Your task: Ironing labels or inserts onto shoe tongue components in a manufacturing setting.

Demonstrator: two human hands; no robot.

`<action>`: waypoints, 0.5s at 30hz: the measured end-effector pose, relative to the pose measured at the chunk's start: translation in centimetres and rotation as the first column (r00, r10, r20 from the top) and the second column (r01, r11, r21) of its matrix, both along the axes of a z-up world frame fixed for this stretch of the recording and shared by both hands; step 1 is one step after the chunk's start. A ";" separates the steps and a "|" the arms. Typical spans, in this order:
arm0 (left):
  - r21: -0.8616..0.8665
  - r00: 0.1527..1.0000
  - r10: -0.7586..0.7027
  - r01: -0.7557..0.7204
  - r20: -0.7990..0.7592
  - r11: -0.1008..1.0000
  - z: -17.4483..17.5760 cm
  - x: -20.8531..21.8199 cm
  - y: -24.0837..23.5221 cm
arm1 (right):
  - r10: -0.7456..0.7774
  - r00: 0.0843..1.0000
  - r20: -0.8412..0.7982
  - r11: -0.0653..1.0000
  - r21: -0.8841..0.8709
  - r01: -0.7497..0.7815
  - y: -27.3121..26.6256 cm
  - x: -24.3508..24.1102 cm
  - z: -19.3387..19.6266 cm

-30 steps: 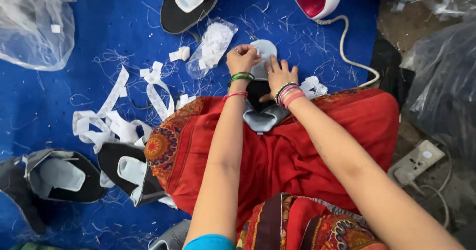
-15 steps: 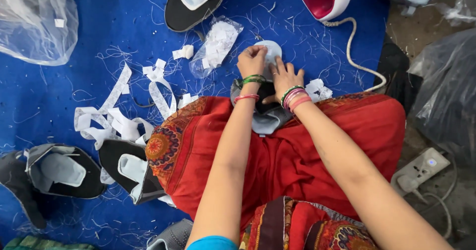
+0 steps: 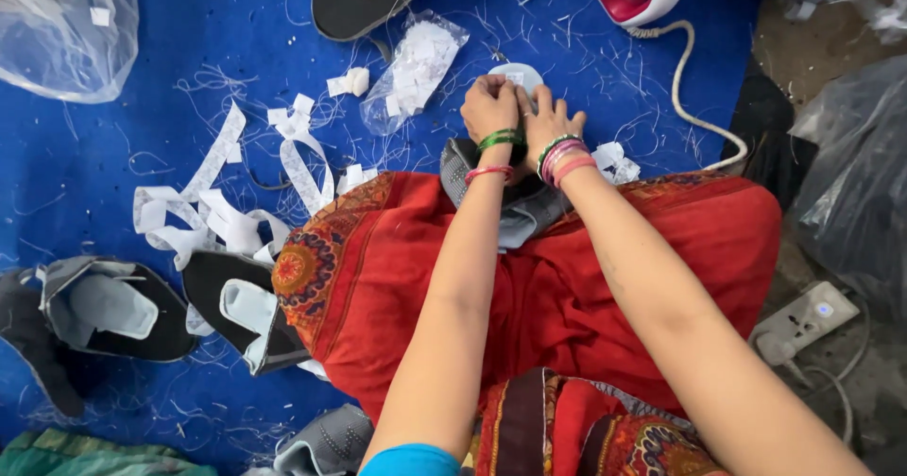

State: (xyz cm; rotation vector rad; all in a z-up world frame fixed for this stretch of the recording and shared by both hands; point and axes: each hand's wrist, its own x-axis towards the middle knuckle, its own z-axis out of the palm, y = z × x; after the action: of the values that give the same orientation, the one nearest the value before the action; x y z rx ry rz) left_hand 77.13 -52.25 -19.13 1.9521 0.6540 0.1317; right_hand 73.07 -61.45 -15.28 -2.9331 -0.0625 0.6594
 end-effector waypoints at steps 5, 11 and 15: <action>0.219 0.986 -0.143 0.120 0.089 0.968 -2.2 -0.6 1.8 | -0.034 0.996 -0.087 0.999 0.010 0.035 0.8 0.0 3.1; 0.754 0.881 -0.472 0.326 -0.024 0.571 -1.5 -4.5 2.9 | -0.028 0.997 -0.071 0.998 0.061 0.033 0.0 0.0 1.8; 0.807 0.886 -0.449 0.346 -0.113 0.479 -1.8 -4.5 2.2 | -0.024 0.996 -0.091 1.000 0.016 0.026 0.0 0.4 1.0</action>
State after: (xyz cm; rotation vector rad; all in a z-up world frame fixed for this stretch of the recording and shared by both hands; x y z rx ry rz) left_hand 72.65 -50.04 -20.96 2.9282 -0.0263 0.2892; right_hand 73.44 -61.46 -14.29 -2.8784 -0.0220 0.7838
